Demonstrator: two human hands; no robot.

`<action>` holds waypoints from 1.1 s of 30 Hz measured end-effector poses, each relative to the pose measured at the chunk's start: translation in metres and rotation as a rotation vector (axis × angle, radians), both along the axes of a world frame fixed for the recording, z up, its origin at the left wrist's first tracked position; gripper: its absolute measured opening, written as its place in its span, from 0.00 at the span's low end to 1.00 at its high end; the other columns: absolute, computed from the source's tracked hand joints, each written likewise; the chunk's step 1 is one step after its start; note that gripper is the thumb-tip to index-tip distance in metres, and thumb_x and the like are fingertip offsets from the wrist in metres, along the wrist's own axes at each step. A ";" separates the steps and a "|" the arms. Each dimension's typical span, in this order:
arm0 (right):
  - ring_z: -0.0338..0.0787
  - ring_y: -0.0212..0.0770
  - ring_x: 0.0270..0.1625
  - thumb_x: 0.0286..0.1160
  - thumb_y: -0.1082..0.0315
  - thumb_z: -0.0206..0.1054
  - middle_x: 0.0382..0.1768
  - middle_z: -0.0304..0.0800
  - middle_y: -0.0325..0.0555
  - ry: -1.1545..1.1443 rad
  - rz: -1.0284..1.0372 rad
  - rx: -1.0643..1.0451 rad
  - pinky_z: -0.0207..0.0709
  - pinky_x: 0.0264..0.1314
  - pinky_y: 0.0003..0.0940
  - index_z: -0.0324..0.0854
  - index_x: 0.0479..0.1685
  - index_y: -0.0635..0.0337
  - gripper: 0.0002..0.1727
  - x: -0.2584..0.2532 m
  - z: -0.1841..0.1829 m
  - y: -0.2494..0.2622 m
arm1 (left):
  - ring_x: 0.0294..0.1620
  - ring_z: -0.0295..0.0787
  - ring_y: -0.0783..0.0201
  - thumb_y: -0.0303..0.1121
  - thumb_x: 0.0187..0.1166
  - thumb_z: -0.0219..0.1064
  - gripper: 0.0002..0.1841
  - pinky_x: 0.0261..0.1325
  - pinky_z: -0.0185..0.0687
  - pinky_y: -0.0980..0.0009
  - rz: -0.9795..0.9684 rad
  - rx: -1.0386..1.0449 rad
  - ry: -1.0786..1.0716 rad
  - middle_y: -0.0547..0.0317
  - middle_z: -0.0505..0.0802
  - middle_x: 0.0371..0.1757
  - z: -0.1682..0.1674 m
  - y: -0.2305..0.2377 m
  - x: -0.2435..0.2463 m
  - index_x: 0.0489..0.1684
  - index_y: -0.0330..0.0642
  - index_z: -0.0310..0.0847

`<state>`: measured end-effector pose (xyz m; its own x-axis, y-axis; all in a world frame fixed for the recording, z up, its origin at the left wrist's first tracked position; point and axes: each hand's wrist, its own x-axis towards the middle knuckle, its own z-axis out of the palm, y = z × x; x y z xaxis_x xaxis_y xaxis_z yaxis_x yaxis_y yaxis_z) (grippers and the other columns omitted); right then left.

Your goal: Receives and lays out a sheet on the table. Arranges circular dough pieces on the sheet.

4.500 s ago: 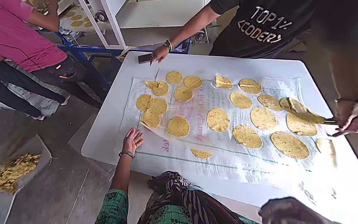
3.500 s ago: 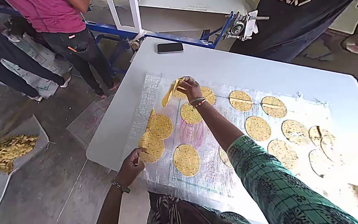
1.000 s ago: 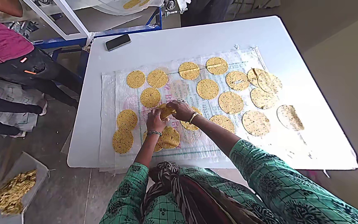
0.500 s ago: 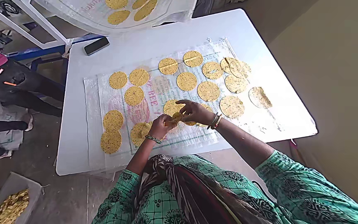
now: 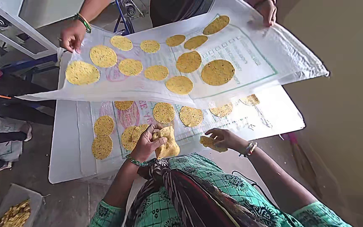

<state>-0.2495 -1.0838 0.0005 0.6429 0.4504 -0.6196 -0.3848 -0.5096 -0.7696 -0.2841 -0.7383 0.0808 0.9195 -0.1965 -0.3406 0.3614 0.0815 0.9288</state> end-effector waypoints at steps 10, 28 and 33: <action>0.90 0.25 0.40 0.68 0.76 0.70 0.46 0.91 0.39 0.008 0.108 0.122 0.84 0.47 0.23 0.81 0.64 0.66 0.21 -0.022 0.013 -0.032 | 0.38 0.93 0.72 0.20 0.82 0.60 0.18 0.42 0.90 0.75 -0.175 -0.053 -0.105 0.60 0.95 0.44 0.065 -0.045 0.084 0.69 0.36 0.76; 0.90 0.32 0.44 0.78 0.72 0.68 0.58 0.89 0.51 -0.338 -0.031 -0.018 0.84 0.51 0.28 0.81 0.69 0.65 0.21 0.042 0.027 0.040 | 0.88 0.64 0.42 0.40 0.78 0.72 0.33 0.84 0.65 0.45 -0.069 1.206 0.146 0.48 0.70 0.89 -0.090 0.016 0.090 0.86 0.51 0.70; 0.88 0.58 0.69 0.84 0.68 0.65 0.71 0.85 0.63 -0.367 0.030 -0.367 0.76 0.75 0.53 0.79 0.75 0.67 0.22 0.068 -0.012 0.051 | 0.82 0.72 0.36 0.36 0.82 0.69 0.26 0.82 0.65 0.42 0.197 1.240 0.077 0.38 0.81 0.79 -0.096 0.078 0.052 0.79 0.41 0.77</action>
